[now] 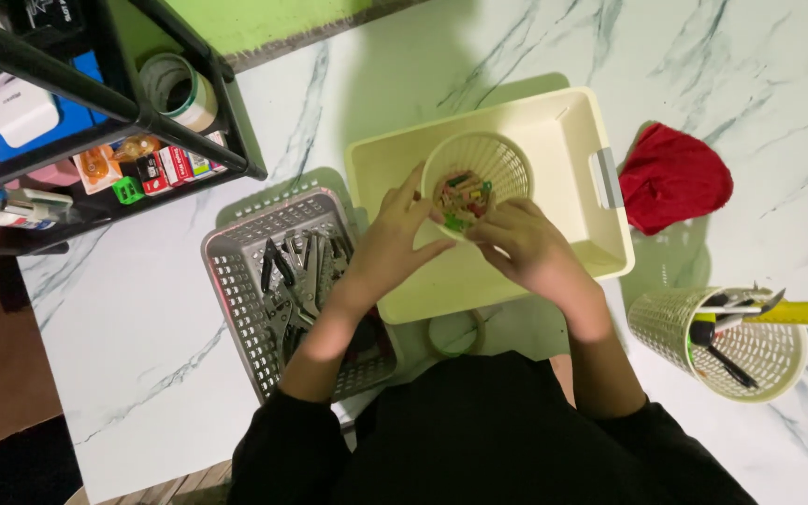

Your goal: Sorting small office supplies like clips and organizing photo paper boxes on shelves.

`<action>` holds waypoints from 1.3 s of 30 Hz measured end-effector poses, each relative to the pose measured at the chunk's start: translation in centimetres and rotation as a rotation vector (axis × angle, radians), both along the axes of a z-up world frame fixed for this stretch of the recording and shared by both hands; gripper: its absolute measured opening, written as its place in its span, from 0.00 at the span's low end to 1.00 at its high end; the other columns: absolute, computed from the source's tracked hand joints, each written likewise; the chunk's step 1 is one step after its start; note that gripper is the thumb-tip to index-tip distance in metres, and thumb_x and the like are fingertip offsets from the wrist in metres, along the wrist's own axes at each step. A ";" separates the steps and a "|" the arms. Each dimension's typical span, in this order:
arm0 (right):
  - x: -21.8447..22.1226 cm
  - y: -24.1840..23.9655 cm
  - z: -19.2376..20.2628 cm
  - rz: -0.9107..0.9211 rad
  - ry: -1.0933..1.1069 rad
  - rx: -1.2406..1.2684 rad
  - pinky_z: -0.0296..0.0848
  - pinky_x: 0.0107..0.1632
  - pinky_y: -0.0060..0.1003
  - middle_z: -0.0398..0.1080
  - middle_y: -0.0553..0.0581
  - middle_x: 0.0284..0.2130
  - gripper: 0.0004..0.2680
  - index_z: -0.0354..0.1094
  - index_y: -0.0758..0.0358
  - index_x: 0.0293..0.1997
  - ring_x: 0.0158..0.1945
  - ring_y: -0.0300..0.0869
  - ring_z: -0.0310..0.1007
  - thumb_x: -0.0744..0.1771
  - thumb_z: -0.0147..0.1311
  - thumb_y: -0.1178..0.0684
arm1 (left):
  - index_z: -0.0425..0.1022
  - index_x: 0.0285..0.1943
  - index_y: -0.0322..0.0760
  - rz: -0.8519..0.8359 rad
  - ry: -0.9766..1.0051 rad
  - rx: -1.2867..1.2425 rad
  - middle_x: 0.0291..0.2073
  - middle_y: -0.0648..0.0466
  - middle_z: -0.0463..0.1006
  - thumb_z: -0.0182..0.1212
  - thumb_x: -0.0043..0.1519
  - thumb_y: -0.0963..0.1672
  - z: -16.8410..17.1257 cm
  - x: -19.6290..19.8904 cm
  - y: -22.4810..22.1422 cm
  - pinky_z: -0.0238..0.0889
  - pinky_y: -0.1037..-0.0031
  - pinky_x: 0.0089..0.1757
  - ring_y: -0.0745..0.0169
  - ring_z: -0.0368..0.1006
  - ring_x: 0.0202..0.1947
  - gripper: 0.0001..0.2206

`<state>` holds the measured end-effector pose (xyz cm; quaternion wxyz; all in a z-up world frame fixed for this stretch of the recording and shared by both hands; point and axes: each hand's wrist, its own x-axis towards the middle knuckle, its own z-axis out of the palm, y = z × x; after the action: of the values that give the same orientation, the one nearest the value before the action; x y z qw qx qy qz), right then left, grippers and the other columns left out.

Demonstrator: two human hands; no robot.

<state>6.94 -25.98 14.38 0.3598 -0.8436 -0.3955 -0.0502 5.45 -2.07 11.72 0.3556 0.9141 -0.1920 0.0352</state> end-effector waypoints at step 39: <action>-28.3 -20.0 2.6 -0.734 -0.059 0.032 0.72 0.59 0.47 0.70 0.59 0.56 0.11 0.73 0.63 0.45 0.58 0.55 0.69 0.61 0.68 0.60 | 0.77 0.41 0.34 -0.294 0.026 -0.284 0.71 0.42 0.65 0.76 0.53 0.40 2.6 -17.5 -20.2 0.75 0.70 0.45 0.56 0.77 0.48 0.12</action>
<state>-21.39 -45.97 16.98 0.3197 -0.9217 -0.0756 -0.2064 -12.02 -22.25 14.36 0.4847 0.8172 -0.3118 -0.0021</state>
